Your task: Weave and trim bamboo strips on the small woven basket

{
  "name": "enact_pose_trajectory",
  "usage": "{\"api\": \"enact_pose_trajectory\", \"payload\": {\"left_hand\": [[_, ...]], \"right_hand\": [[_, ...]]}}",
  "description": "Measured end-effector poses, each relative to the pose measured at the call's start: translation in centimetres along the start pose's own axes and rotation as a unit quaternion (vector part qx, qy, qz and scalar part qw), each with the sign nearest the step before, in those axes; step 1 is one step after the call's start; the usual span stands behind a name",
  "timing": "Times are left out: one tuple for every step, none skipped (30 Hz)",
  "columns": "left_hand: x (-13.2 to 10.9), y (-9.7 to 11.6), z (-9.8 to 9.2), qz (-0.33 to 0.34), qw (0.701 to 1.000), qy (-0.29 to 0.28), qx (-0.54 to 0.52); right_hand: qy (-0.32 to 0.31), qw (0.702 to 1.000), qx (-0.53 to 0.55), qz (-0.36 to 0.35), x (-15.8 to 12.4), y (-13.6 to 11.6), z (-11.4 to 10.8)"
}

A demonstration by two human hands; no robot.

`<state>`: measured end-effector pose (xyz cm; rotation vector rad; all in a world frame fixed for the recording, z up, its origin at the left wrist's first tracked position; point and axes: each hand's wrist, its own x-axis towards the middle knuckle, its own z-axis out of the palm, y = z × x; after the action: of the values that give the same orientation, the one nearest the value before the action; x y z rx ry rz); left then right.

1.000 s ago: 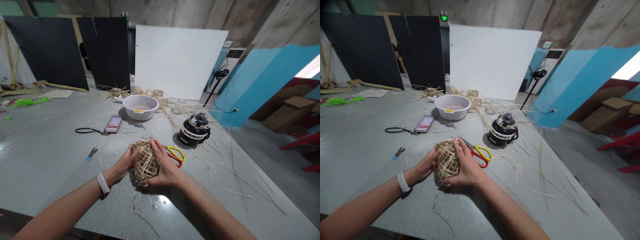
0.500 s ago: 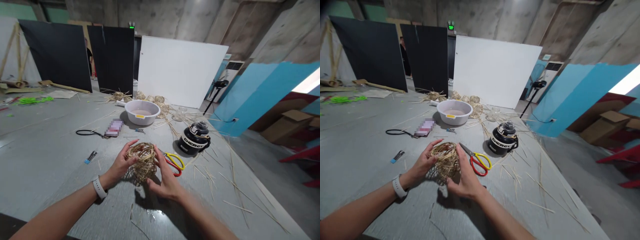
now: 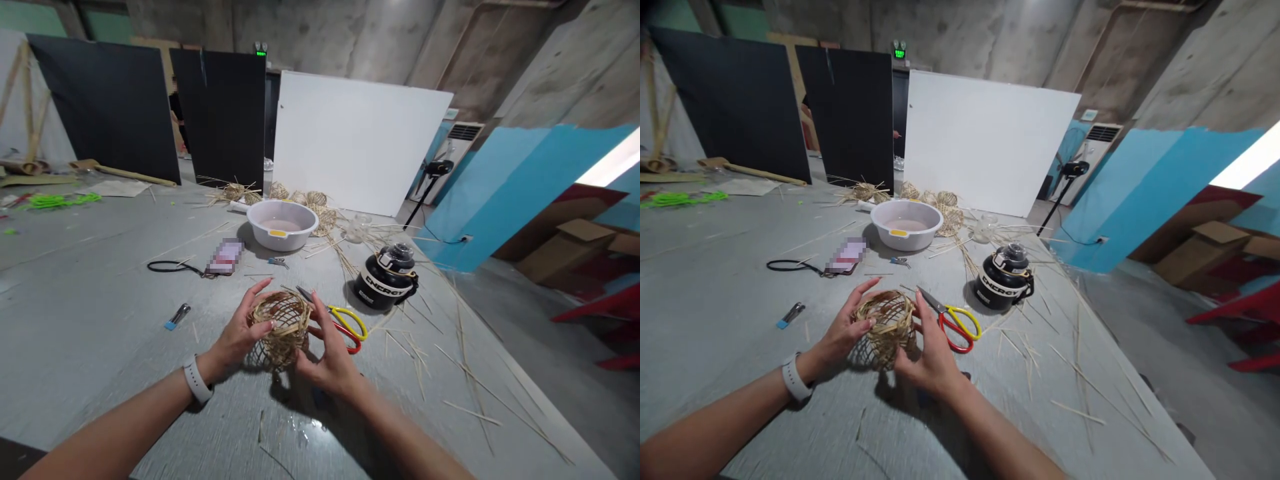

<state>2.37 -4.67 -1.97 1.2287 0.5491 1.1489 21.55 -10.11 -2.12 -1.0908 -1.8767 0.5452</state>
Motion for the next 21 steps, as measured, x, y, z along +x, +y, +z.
{"api": "enact_pose_trajectory", "payload": {"left_hand": [[-0.1, -0.2, 0.1, 0.001, 1.000, 0.028, 0.001], [-0.2, -0.3, 0.3, 0.001, 0.998, 0.055, 0.001], [-0.4, -0.4, 0.5, 0.000, 0.997, 0.078, -0.003], [-0.5, -0.5, 0.7, -0.001, 0.996, 0.092, -0.007], [-0.7, -0.6, 0.9, -0.002, 0.995, 0.098, -0.010], [-0.8, -0.6, 1.1, -0.001, 0.995, 0.101, -0.011], [-0.8, -0.6, 1.2, -0.002, 0.994, 0.106, -0.008], [-0.7, -0.5, 1.2, -0.008, 0.993, 0.117, 0.002], [-0.6, -0.5, 1.2, -0.016, 0.991, 0.133, 0.016], [-0.5, -0.5, 1.2, -0.028, 0.988, 0.148, 0.029], [-0.4, -0.6, 1.1, -0.039, 0.986, 0.156, 0.037], [-0.4, -0.7, 1.1, -0.045, 0.986, 0.155, 0.038], [-0.3, -0.7, 1.1, -0.045, 0.988, 0.144, 0.035], [-0.3, -0.8, 1.1, -0.043, 0.990, 0.128, 0.029], [-0.4, -0.8, 1.2, -0.042, 0.993, 0.110, 0.021], [-0.5, -0.8, 1.3, -0.043, 0.994, 0.096, 0.015], [-0.5, -0.7, 1.4, -0.046, 0.995, 0.088, 0.009], [-0.6, -0.6, 1.5, -0.052, 0.995, 0.084, 0.005], [-0.6, -0.5, 1.6, -0.056, 0.995, 0.082, 0.001], [-0.6, -0.5, 1.6, -0.056, 0.995, 0.082, -0.001], [-0.5, -0.4, 1.6, -0.050, 0.995, 0.084, 0.000]], "right_hand": [[0.010, 1.000, -0.002, 0.005, -0.1, -0.1, 0.2], [0.023, 1.000, -0.005, 0.013, -0.2, -0.1, 0.3], [0.037, 0.999, -0.009, 0.020, -0.3, -0.2, 0.5], [0.051, 0.998, -0.014, 0.024, -0.4, -0.3, 0.6], [0.062, 0.998, -0.017, 0.025, -0.4, -0.4, 0.7], [0.068, 0.997, -0.014, 0.023, -0.5, -0.5, 0.8], [0.069, 0.997, -0.007, 0.020, -0.4, -0.6, 0.8], [0.068, 0.997, 0.003, 0.019, -0.4, -0.6, 0.7], [0.070, 0.997, 0.015, 0.021, -0.3, -0.7, 0.7], [0.074, 0.997, 0.026, 0.024, -0.1, -0.7, 0.6], [0.080, 0.996, 0.035, 0.028, 0.0, -0.7, 0.5], [0.089, 0.995, 0.040, 0.029, 0.1, -0.7, 0.4], [0.098, 0.994, 0.042, 0.027, 0.2, -0.7, 0.3], [0.105, 0.993, 0.043, 0.025, 0.2, -0.8, 0.2], [0.109, 0.993, 0.047, 0.023, 0.2, -1.0, 0.2], [0.109, 0.992, 0.057, 0.024, 0.3, -1.2, 0.2], [0.105, 0.991, 0.076, 0.029, 0.3, -1.5, 0.2], [0.100, 0.989, 0.105, 0.040, 0.4, -1.8, 0.3], [0.097, 0.984, 0.139, 0.057, 0.5, -2.1, 0.4], [0.099, 0.977, 0.173, 0.077, 0.7, -2.4, 0.6], [0.108, 0.968, 0.203, 0.098, 1.0, -2.7, 0.8]]}}
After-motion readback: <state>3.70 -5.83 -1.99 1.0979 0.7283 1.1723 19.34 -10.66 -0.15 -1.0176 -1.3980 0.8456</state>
